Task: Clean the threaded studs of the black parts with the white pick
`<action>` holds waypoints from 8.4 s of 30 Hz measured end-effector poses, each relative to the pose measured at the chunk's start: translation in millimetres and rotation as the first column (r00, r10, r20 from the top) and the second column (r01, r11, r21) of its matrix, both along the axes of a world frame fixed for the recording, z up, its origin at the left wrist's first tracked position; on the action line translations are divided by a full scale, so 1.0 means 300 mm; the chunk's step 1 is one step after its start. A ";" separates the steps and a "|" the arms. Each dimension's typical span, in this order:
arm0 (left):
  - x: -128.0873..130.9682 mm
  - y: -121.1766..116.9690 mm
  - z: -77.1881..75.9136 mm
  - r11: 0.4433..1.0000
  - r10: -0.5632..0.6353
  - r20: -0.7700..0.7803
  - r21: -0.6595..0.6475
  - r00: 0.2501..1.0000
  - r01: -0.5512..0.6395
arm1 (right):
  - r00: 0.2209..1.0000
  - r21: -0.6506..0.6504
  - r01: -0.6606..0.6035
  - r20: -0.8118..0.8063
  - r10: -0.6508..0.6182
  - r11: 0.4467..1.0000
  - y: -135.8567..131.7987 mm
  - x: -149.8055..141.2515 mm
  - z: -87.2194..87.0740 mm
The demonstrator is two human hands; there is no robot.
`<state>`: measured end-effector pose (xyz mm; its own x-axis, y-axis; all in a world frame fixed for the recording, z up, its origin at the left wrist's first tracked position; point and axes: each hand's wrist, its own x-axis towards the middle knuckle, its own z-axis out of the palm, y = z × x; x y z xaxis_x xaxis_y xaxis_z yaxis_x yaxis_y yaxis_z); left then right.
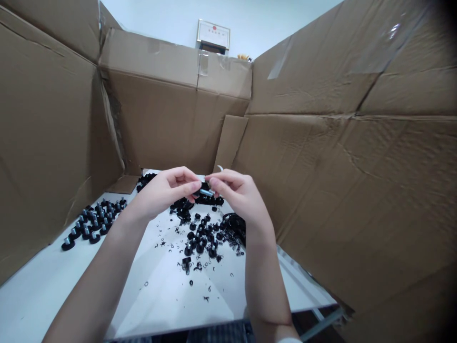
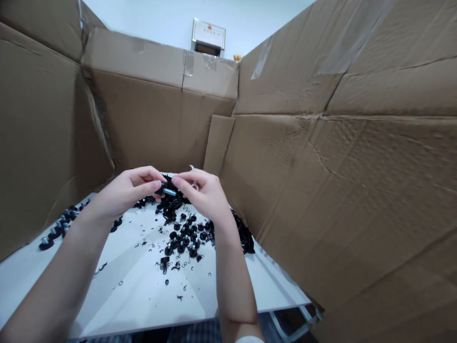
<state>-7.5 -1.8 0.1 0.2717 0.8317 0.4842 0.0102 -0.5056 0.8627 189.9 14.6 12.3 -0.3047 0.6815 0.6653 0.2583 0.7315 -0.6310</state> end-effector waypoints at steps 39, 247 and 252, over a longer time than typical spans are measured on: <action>-0.008 -0.013 0.011 0.999 -0.044 -0.225 -0.026 0.973 0.039 | 0.976 -0.192 -0.017 0.209 0.058 0.981 -0.050 0.004 0.021; -0.002 -0.084 0.010 0.572 0.472 -0.030 0.771 0.881 -0.280 | 0.960 -0.210 0.118 -0.224 -0.165 0.971 0.001 0.013 0.001; 0.018 -0.078 0.003 0.671 0.451 -0.035 0.673 0.892 -0.312 | 0.885 0.051 0.455 -0.135 -0.445 0.889 0.023 0.031 -0.007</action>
